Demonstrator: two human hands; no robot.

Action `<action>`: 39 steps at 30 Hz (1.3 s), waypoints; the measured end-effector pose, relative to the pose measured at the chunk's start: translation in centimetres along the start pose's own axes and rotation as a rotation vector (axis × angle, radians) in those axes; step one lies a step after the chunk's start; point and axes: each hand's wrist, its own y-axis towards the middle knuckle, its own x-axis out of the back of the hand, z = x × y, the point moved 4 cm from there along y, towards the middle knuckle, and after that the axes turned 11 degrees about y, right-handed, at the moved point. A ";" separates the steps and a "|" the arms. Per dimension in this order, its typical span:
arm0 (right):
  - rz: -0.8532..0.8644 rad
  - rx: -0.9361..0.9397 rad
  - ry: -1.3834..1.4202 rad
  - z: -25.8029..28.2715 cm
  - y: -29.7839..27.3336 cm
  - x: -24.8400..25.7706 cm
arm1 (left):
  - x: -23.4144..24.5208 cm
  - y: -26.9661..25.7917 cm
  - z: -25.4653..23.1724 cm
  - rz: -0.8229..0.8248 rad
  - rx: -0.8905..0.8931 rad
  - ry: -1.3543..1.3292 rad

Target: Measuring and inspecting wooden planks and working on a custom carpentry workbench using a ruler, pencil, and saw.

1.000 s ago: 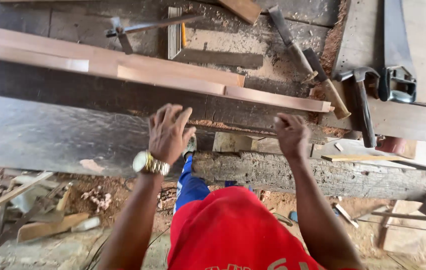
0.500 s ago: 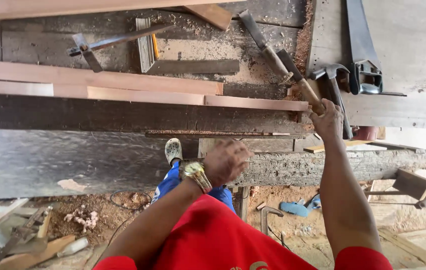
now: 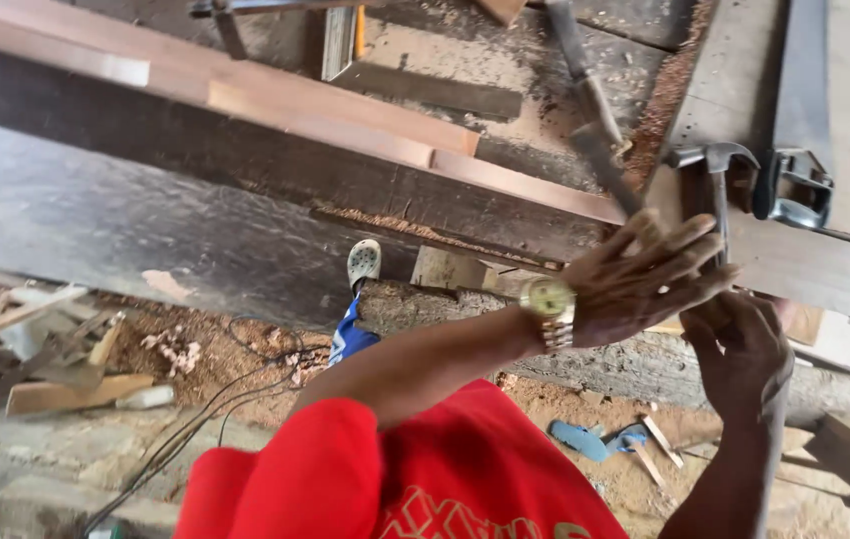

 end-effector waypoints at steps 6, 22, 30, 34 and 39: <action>-0.136 0.010 0.389 0.7 4.3 0.0 | -2.8 0.2 3.6 0.396 0.029 0.071; -0.034 -0.379 -0.387 -24.5 12.0 -6.4 | -1.8 -4.1 8.4 0.133 0.206 -0.107; -0.021 -0.715 0.101 -17.1 7.3 -3.1 | -2.6 -3.5 11.6 0.162 0.282 -0.110; -0.229 -0.598 0.479 -7.2 1.5 -1.5 | -2.6 -3.3 12.9 0.129 0.308 -0.125; -0.405 -0.509 0.606 2.9 -3.0 -1.6 | -3.4 -3.6 13.8 0.050 0.328 -0.146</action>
